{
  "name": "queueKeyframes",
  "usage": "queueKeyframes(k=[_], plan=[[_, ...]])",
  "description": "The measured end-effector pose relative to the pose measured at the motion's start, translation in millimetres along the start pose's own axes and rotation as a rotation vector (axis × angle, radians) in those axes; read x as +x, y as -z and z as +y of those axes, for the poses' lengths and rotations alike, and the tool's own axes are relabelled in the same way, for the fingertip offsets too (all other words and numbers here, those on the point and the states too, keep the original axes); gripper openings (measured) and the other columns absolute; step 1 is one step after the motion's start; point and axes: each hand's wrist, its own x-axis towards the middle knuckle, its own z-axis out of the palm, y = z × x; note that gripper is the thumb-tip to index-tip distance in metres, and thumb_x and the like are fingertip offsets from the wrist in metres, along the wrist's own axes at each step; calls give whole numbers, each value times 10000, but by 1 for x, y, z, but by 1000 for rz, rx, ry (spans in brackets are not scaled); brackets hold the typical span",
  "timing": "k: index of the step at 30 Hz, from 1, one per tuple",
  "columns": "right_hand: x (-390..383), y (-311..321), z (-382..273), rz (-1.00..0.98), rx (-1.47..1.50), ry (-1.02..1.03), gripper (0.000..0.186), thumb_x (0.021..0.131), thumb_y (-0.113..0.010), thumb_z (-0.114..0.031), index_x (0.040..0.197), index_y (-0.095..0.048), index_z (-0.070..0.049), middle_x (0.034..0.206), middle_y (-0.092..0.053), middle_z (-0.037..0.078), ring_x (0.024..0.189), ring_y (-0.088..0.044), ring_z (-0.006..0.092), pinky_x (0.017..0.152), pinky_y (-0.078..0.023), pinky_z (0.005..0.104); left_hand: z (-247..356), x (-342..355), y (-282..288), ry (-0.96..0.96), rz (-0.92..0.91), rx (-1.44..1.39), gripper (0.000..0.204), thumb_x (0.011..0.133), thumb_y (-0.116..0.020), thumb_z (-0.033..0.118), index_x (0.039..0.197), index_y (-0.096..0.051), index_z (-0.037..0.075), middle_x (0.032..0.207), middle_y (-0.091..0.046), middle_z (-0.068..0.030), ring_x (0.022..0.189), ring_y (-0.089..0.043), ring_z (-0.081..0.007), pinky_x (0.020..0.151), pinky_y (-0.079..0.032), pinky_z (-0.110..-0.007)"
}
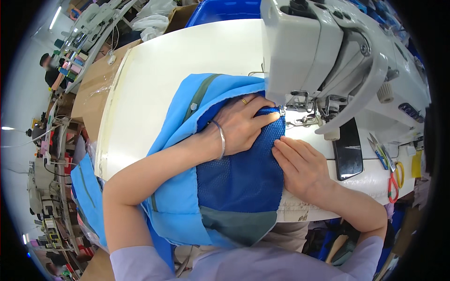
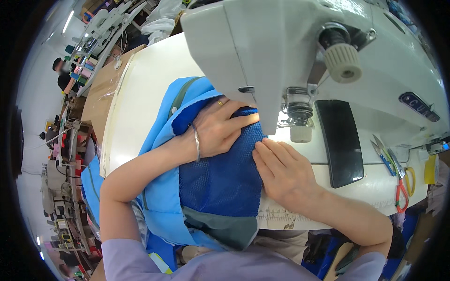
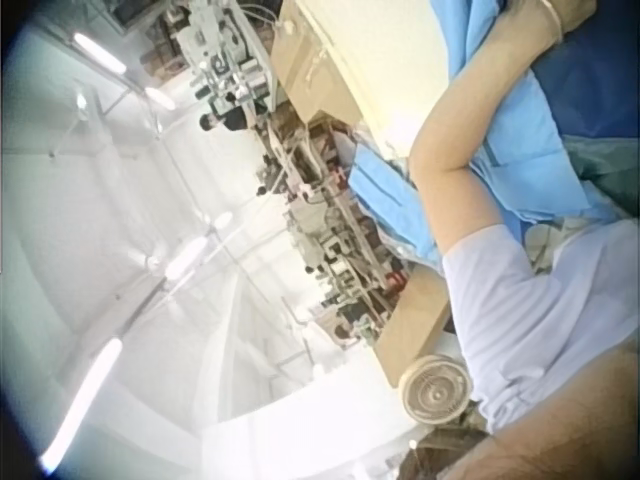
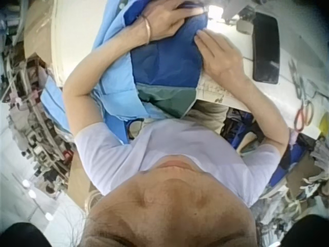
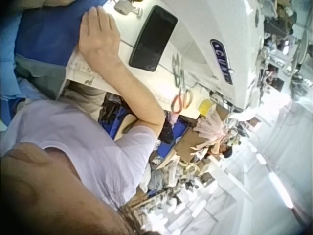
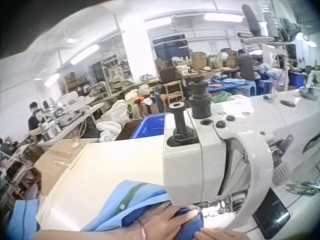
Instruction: The person sews a blue and green fabric bag using an industrial sewing machine. They align the edges of the bag, guide the fabric under the needle, and operate the machine to stitch seams. The person frequently pauses to adjust the fabric orientation and inspect the stitching progress.
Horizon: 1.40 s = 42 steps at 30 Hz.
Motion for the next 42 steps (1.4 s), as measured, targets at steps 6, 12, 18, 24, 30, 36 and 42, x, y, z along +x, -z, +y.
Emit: queueKeyframes(k=[6, 12, 18, 24, 30, 36, 42], plan=[[2, 0, -1, 26, 9, -4, 374, 698, -684, -30, 1037, -693, 129, 1133, -671, 237, 1082, -663, 343, 903, -567, 415, -5, -5, -4, 15, 70, -82, 259, 808, -679, -23, 1052, -738, 41, 1119, -697, -130, 1008, -673, -345, 859, -572, -412], [1, 0, -1, 41, 6, -19, 351, 713, -690, -29, 1028, -697, 125, 1118, -671, 235, 1061, -668, 332, 882, -570, 406, -8, -1, -3, 3, -36, -50, 360, 787, -679, -17, 1133, -731, 67, 1192, -674, -108, 1116, -646, -323, 913, -572, -411], [2, -2, 0, 56, 9, -36, 343, 700, -699, -38, 1007, -704, 116, 1093, -675, 227, 1037, -676, 327, 862, -581, 405, -12, -1, -4, 31, -69, -54, 383, 780, -682, -13, 1150, -728, 71, 1215, -662, -105, 1147, -635, -330, 935, -562, -421], [1, -3, 1, 77, 26, -31, 342, 692, -698, -38, 1000, -704, 110, 1075, -676, 215, 1020, -678, 327, 849, -585, 405, -9, -1, -3, 36, -75, -67, 378, 789, -675, -16, 1154, -729, 65, 1206, -654, -123, 1134, -634, -349, 943, -552, -435], [2, -3, 3, 72, -2, -54, 331, 705, -702, -47, 998, -704, 108, 1098, -671, 212, 1054, -665, 324, 883, -569, 392, -14, 1, -3, 53, -83, -60, 375, 801, -666, -7, 1165, -729, 61, 1189, -652, -128, 1107, -639, -345, 935, -546, -427], [-1, -3, 3, 71, -5, -29, 343, 708, -691, -65, 1002, -705, 112, 1085, -678, 214, 1058, -662, 331, 886, -566, 401, -14, 1, 0, 76, -117, -61, 414, 821, -644, -8, 1216, -725, 87, 1202, -661, -134, 1072, -650, -343, 929, -543, -424], [-10, 5, -17, 69, -27, 145, 335, 690, -674, -120, 933, -714, 107, 976, -701, 227, 952, -670, 329, 785, -558, 363, -29, 3, 9, -1, -208, -34, 486, 846, -630, 4, 1307, -696, 143, 1229, -668, -136, 1054, -662, -340, 920, -549, -420]])
